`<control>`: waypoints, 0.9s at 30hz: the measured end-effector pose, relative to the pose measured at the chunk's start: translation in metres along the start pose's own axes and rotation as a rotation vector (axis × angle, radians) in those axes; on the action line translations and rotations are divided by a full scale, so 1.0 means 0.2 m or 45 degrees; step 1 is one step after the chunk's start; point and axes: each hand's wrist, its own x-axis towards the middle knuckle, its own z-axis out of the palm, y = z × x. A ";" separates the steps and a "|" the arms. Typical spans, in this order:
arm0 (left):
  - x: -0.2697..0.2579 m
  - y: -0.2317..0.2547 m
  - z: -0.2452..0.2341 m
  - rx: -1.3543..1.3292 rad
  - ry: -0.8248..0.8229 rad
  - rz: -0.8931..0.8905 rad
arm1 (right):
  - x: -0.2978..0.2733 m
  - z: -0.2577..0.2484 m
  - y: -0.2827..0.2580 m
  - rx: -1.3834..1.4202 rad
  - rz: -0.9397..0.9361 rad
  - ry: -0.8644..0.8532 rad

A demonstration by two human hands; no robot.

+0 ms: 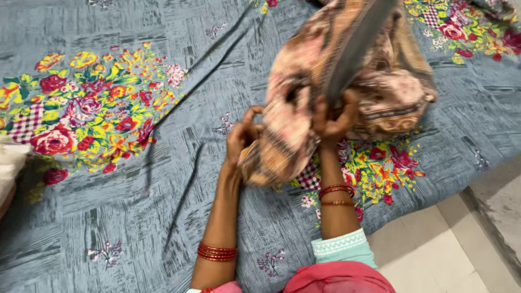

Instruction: The person folds a patterned blue-green towel, then a pink striped towel, and finally a paisley-patterned scarf on a floral bedsheet. Each item is smoothed and folded into a compact rectangle and stacked.

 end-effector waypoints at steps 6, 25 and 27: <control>0.04 0.00 0.00 0.399 0.451 -0.153 | 0.00 0.09 -0.23 0.205 -0.008 -0.558; 0.01 0.08 0.16 1.703 0.648 0.364 | 0.05 0.09 -0.07 1.019 0.802 -0.748; 0.01 0.09 0.16 1.749 0.642 0.367 | 0.08 0.08 -0.08 1.213 0.846 -0.853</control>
